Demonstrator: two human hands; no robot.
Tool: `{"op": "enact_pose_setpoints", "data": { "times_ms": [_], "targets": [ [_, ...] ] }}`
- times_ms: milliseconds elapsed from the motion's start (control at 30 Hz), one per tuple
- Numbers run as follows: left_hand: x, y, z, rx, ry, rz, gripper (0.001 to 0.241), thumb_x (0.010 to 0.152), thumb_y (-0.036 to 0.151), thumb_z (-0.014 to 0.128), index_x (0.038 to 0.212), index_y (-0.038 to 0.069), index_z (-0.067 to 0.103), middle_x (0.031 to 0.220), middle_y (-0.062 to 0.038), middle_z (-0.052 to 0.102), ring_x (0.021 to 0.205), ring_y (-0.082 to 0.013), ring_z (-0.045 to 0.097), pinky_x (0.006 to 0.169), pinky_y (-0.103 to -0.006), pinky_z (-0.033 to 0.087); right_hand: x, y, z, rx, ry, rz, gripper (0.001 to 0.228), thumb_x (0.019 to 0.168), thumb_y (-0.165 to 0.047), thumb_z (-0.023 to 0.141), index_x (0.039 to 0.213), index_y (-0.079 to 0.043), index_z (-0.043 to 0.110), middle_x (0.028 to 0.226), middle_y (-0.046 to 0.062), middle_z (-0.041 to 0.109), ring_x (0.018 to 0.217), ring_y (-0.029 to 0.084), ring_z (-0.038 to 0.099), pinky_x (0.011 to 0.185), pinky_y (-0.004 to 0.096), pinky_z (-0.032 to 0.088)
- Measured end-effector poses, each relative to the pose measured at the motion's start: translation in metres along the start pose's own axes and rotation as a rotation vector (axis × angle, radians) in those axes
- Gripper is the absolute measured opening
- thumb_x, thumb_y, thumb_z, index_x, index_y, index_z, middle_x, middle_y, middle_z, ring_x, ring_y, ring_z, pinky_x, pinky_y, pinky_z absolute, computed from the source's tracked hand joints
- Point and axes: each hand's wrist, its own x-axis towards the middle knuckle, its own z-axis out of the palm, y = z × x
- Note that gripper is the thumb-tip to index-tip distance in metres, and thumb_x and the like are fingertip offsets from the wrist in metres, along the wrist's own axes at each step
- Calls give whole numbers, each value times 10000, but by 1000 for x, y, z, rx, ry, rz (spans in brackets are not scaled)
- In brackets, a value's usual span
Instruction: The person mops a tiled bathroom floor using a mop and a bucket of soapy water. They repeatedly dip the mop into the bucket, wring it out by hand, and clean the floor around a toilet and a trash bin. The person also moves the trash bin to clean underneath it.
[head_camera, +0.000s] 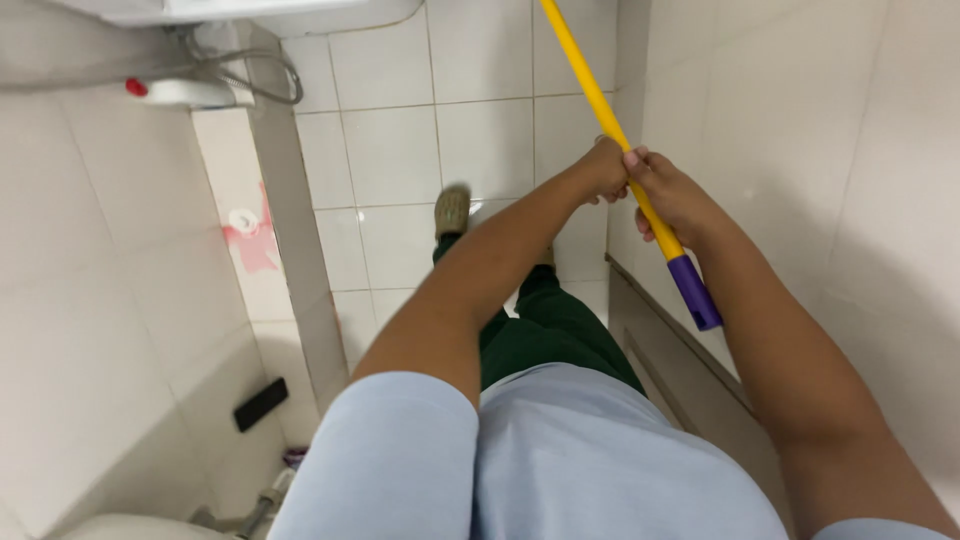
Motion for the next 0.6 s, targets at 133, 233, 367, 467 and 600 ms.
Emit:
{"op": "enact_pose_setpoints", "data": {
  "times_ms": [133, 233, 367, 467, 600],
  "targets": [
    [45, -51, -6, -47, -158, -178, 475, 961, 439, 569, 1151, 4, 564, 900, -176, 718, 662, -278, 704, 638, -453, 568, 11, 46, 16, -244, 159, -63, 768, 959, -533, 547, 1490, -11, 358, 1150, 239, 606, 752, 282, 661, 627, 392, 557],
    [70, -61, 2, -159, -171, -239, 377, 935, 338, 569, 1134, 18, 584, 922, -165, 710, 692, -306, 726, 634, -465, 579, -29, 43, 40, -789, 304, -372, 670, 839, -443, 694, 1292, 9, 495, 1248, 230, 583, 1040, 352, 622, 816, 449, 545],
    [46, -51, 3, -209, -118, -262, 349, 973, 301, 565, 1123, -13, 535, 968, -192, 684, 736, -319, 713, 601, -446, 575, -122, -69, 86, -835, -403, -151, 339, 840, -435, 724, 1065, -182, 731, 1108, 35, 638, 1119, 239, 544, 1005, 401, 436],
    [36, -47, -1, -180, -122, -237, 369, 998, 288, 536, 1193, -21, 480, 978, -185, 653, 760, -295, 718, 606, -436, 595, -124, -38, 105, -242, -660, -644, 250, 880, -205, 676, 1076, -51, 686, 1107, 112, 631, 1130, 283, 578, 1001, 416, 457],
    [18, -45, -13, -107, -126, -358, 378, 1020, 263, 480, 1285, 50, 315, 1037, -178, 643, 796, -290, 728, 646, -405, 593, -112, -53, 132, -256, -582, -729, 289, 791, -140, 685, 1049, -20, 634, 1043, 123, 602, 1069, 314, 545, 947, 416, 448]
  ]
}}
